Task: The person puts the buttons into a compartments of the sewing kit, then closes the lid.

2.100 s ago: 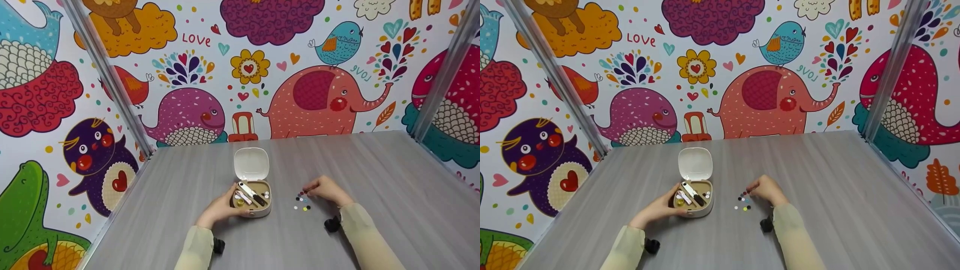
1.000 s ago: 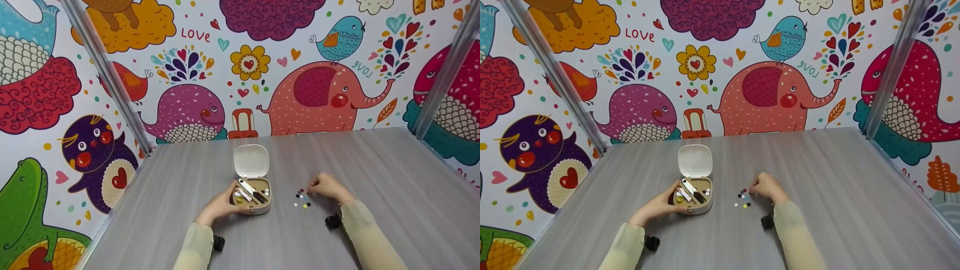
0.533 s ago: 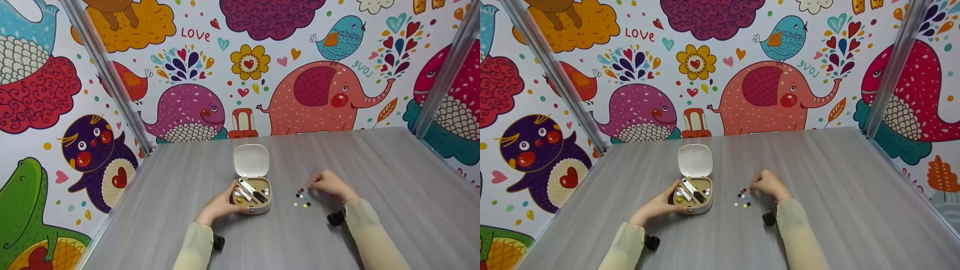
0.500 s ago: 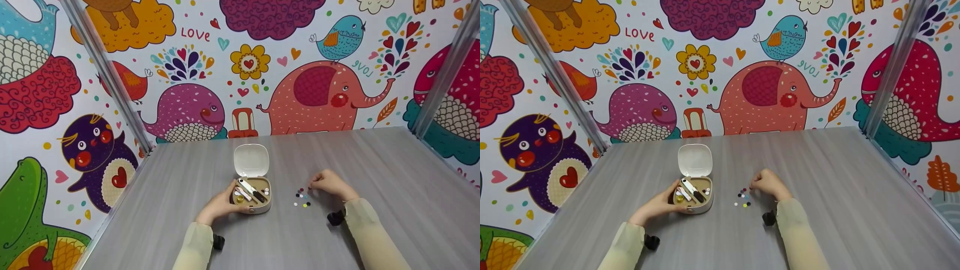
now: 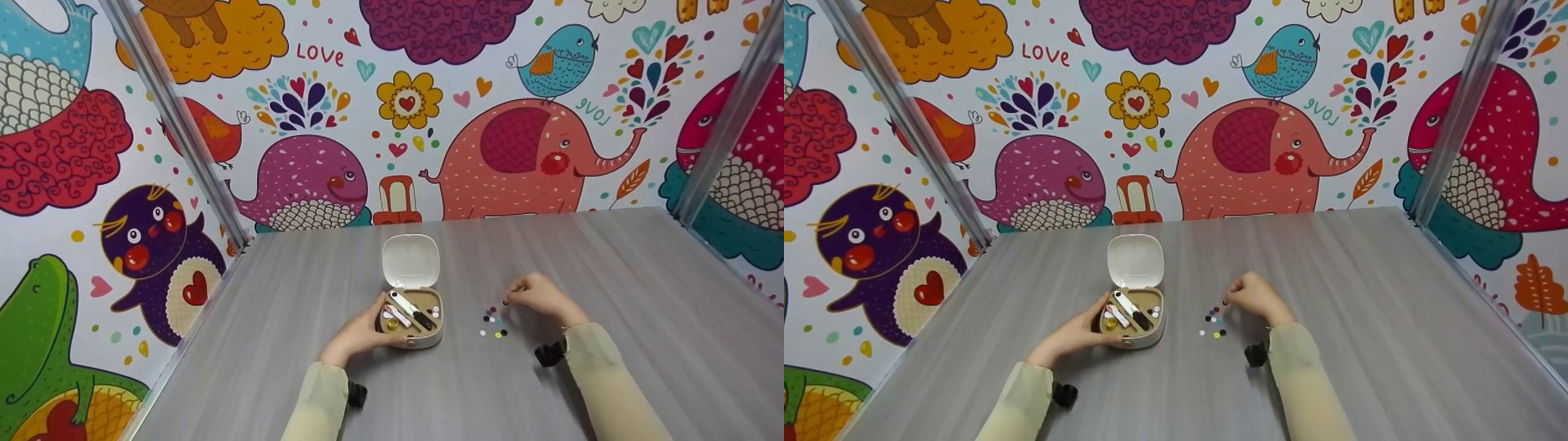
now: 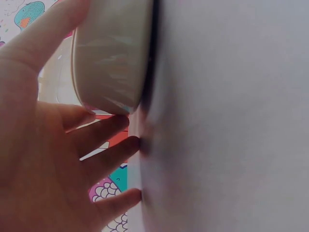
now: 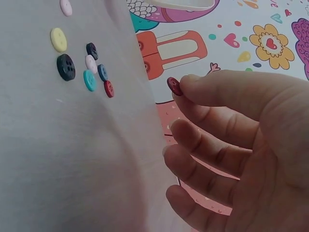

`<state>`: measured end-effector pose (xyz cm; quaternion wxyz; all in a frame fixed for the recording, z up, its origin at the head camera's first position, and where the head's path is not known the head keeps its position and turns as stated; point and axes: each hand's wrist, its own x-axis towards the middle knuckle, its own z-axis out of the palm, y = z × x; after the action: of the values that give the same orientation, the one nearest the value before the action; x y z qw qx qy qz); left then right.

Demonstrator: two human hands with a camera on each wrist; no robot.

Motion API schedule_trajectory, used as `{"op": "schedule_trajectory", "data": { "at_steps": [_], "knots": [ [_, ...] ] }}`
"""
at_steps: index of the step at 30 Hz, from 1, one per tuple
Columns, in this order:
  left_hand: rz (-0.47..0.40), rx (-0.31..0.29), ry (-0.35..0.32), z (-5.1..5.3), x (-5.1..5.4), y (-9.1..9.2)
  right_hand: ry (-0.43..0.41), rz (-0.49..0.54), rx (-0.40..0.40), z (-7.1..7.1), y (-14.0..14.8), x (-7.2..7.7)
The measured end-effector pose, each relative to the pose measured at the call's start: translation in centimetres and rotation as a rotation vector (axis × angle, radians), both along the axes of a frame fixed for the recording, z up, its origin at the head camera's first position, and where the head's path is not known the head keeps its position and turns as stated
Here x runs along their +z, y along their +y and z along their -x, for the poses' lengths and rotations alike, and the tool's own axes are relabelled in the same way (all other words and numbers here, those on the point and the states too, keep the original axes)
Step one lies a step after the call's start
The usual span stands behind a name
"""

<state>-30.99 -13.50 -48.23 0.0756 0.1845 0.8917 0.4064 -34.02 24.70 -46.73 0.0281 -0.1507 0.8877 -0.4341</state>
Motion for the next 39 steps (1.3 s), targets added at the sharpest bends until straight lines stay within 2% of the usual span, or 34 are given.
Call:
{"op": "schedule_trajectory", "data": {
  "at_steps": [6, 12, 23, 31, 39],
  "knots": [
    [0.003, 0.006, -0.009, -0.3, -0.1, -0.2, 0.022, -0.008, 0.034, 0.1, -0.5, -0.4],
    [0.0, 0.008, -0.016, -0.1, 0.2, 0.0, 0.024, -0.003, 0.054, 0.4, -1.3, -0.9],
    [0.023, 0.02, -0.018, 0.0, 0.6, 0.0, -0.005, 0.005, 0.116, 1.5, -3.1, -0.2],
    [0.017, 0.012, -0.018, 0.1, 0.4, 0.0, -0.031, 0.061, 0.079, 1.6, -4.8, 0.1],
    [0.029, 0.026, -0.017, -0.1, 0.1, 0.1, 0.01, 0.064, 0.039, 1.6, -6.6, 0.0]
  ]
}}
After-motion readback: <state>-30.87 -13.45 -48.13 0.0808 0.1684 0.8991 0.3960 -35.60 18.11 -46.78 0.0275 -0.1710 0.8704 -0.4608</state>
